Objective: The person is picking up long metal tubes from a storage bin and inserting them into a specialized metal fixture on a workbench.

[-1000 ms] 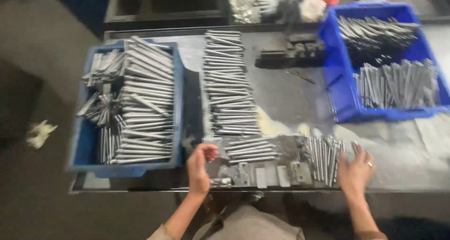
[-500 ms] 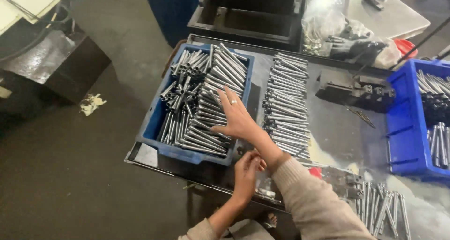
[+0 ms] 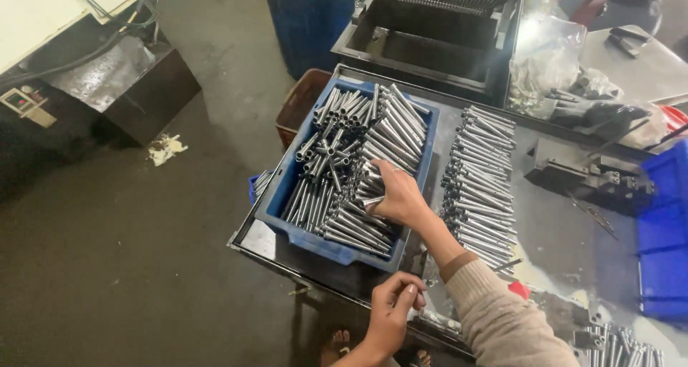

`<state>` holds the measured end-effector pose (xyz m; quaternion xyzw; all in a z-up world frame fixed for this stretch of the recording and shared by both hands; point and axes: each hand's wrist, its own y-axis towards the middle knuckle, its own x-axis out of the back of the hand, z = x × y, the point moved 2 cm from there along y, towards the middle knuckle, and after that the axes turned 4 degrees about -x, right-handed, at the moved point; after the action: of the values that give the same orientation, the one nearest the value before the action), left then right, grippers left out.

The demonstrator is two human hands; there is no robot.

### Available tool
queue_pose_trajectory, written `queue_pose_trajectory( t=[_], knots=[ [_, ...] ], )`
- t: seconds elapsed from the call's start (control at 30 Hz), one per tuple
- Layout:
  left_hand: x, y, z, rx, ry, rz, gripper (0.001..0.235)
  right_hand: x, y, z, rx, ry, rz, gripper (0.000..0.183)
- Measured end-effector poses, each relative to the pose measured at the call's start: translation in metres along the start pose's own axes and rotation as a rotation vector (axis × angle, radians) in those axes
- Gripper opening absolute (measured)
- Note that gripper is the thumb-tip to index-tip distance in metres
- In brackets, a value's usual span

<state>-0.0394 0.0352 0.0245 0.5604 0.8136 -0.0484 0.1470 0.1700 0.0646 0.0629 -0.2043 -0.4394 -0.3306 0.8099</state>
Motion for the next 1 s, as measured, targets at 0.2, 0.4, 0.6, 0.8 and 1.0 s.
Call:
queue_pose_trajectory(
  t=[0.2,0.4,0.6,0.8,1.0],
  knots=[
    [0.01,0.007,-0.008,-0.012,0.006,0.025,0.024,0.004,0.014,-0.006,-0.038,0.031,0.011,0.086],
    [0.032,0.01,-0.013,-0.063,0.024,-0.107,0.024,-0.025,-0.01,-0.006,0.129,-0.056,-0.322,0.062],
    [0.029,0.008,0.0,-0.093,-0.007,-0.14,0.025,0.007,0.012,0.003,-0.072,0.075,-0.003,0.071],
    [0.016,0.003,0.004,-0.119,0.035,-0.142,0.027,-0.002,-0.001,0.007,0.023,-0.05,-0.014,0.065],
    [0.01,0.008,-0.004,-0.206,0.114,-0.118,0.027,-0.004,0.01,-0.006,0.093,-0.102,-0.063,0.065]
  ],
)
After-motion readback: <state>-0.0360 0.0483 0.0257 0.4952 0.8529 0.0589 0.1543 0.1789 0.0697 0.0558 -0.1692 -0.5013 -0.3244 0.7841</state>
